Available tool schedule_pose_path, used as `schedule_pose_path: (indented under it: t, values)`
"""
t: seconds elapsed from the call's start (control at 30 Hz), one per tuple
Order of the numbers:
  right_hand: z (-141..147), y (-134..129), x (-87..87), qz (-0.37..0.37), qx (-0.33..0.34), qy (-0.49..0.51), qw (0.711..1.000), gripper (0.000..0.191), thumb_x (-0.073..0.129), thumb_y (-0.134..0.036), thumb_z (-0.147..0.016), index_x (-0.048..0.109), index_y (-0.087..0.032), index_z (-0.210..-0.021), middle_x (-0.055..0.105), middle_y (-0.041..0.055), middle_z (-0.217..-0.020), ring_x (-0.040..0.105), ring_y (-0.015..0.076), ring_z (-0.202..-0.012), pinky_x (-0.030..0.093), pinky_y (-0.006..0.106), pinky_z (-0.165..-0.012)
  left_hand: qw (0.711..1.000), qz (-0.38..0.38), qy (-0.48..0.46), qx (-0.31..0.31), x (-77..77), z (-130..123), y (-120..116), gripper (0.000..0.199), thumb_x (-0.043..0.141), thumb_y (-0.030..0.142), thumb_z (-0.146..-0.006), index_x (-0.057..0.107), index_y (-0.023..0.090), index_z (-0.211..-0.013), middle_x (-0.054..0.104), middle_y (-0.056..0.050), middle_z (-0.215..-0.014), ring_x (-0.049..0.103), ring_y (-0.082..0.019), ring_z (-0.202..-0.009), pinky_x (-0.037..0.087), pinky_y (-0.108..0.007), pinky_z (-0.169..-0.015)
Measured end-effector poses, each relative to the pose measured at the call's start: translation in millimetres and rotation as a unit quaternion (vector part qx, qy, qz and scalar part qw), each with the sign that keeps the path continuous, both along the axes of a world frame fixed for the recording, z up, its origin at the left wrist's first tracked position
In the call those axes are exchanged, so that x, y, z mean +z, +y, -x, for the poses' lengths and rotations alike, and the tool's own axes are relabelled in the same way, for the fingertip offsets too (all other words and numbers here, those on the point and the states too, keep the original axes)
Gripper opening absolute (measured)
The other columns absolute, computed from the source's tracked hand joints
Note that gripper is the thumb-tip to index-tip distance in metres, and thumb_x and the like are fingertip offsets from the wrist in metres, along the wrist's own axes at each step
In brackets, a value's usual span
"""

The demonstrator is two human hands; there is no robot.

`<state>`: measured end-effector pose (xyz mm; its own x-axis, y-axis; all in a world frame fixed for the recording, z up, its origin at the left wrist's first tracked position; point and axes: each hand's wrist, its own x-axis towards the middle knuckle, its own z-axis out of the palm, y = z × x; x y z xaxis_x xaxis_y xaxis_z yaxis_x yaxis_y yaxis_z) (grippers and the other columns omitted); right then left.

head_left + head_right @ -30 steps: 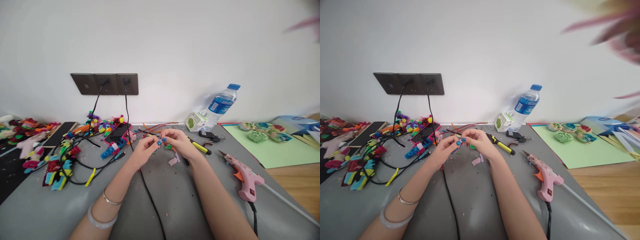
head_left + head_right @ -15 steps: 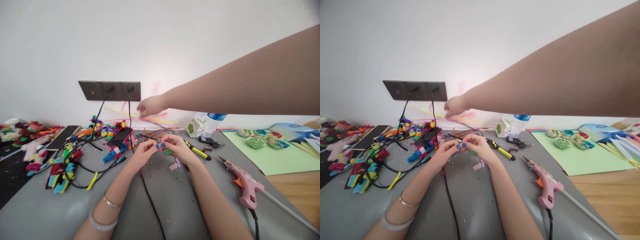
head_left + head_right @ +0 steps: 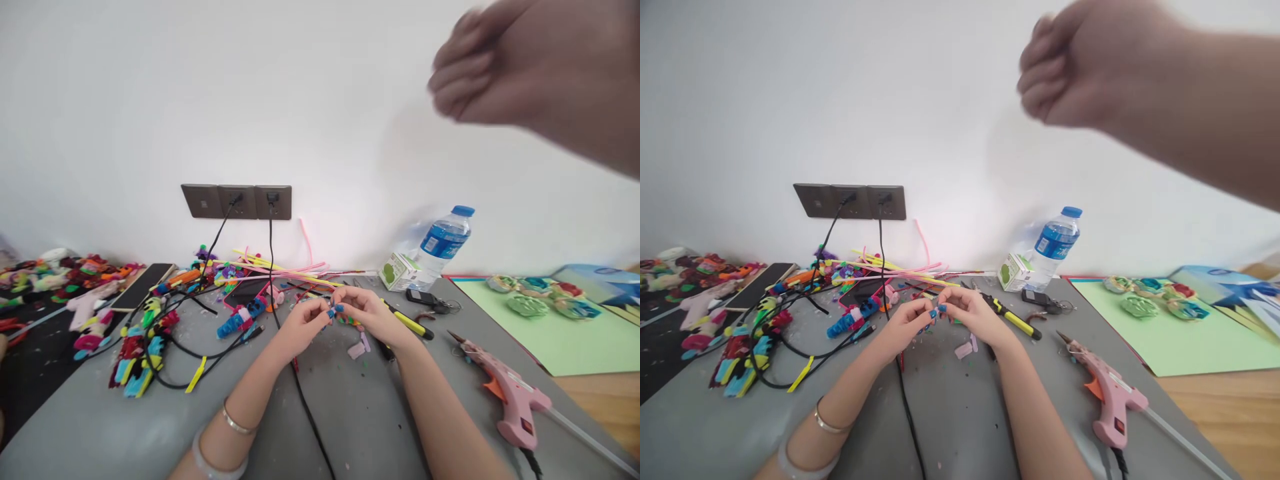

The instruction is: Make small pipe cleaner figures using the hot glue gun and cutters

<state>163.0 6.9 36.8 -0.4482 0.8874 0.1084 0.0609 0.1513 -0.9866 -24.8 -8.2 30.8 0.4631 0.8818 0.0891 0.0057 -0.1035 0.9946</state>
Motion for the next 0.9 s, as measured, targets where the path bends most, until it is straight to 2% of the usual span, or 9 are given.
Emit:
schedule_pose_path:
  t: [0.23, 0.47, 0.6, 0.77, 0.9]
  values:
    - [-9, 5, -9.0, 0.037, 0.001, 0.019, 0.999, 0.032, 0.072, -0.047, -0.082, 0.065, -0.018, -0.092, 0.065, 0.0039, -0.080, 0.054, 0.0131, -0.065, 0.030, 0.020, -0.043, 1.000, 0.001, 0.007, 0.004, 1.1, 2, 0, 0.035, 0.056, 0.048, -0.085, 0.049, 0.018, -0.071, 0.039, 0.004, -0.065, 0.032, -0.010, -0.059, 0.025, -0.023, -0.054]
    - [-3, 1, -1.3, -0.011, -0.005, 0.002, 1.000, 0.033, 0.068, -0.050, -0.085, 0.062, -0.018, -0.088, 0.058, 0.0022, -0.080, 0.050, 0.0117, -0.065, 0.036, 0.022, -0.048, 0.999, 0.010, 0.037, -0.002, 2.4, 1, 0, 0.035, 0.056, 0.050, -0.085, 0.052, 0.018, -0.073, 0.045, 0.003, -0.067, 0.038, -0.011, -0.060, 0.029, -0.022, -0.052]
    - [-4, 1, -0.3, -0.028, -0.007, -0.043, 0.999, 0.033, 0.064, -0.051, -0.088, 0.061, -0.018, -0.089, 0.056, 0.0012, -0.079, 0.046, 0.0116, -0.064, 0.036, 0.022, -0.050, 0.998, 0.012, 0.059, 0.028, -1.5, 1, 3, 0.034, 0.061, 0.051, -0.083, 0.057, 0.017, -0.080, 0.051, 0.002, -0.069, 0.040, -0.010, -0.058, 0.030, -0.022, -0.051]
    - [-4, 5, -3.2, -0.043, -0.009, -0.079, 0.996, 0.028, 0.062, -0.046, -0.089, 0.062, -0.019, -0.087, 0.055, -0.0006, -0.075, 0.042, 0.0107, -0.060, 0.036, 0.023, -0.052, 0.996, 0.025, 0.074, 0.038, -6.9, 2, 5, 0.028, 0.060, 0.044, -0.083, 0.058, 0.017, -0.081, 0.055, 0.001, -0.071, 0.044, -0.011, -0.060, 0.034, -0.022, -0.053]
    - [-6, 7, -4.2, -0.023, 0.002, -0.084, 0.996, 0.027, 0.066, -0.045, -0.085, 0.064, -0.018, -0.085, 0.058, 0.0001, -0.074, 0.046, 0.0111, -0.060, 0.038, 0.023, -0.051, 0.992, -0.010, 0.118, 0.035, -12.0, 4, 5, 0.023, 0.056, 0.037, -0.086, 0.060, 0.016, -0.079, 0.055, 0.001, -0.069, 0.047, -0.011, -0.059, 0.037, -0.023, -0.054]
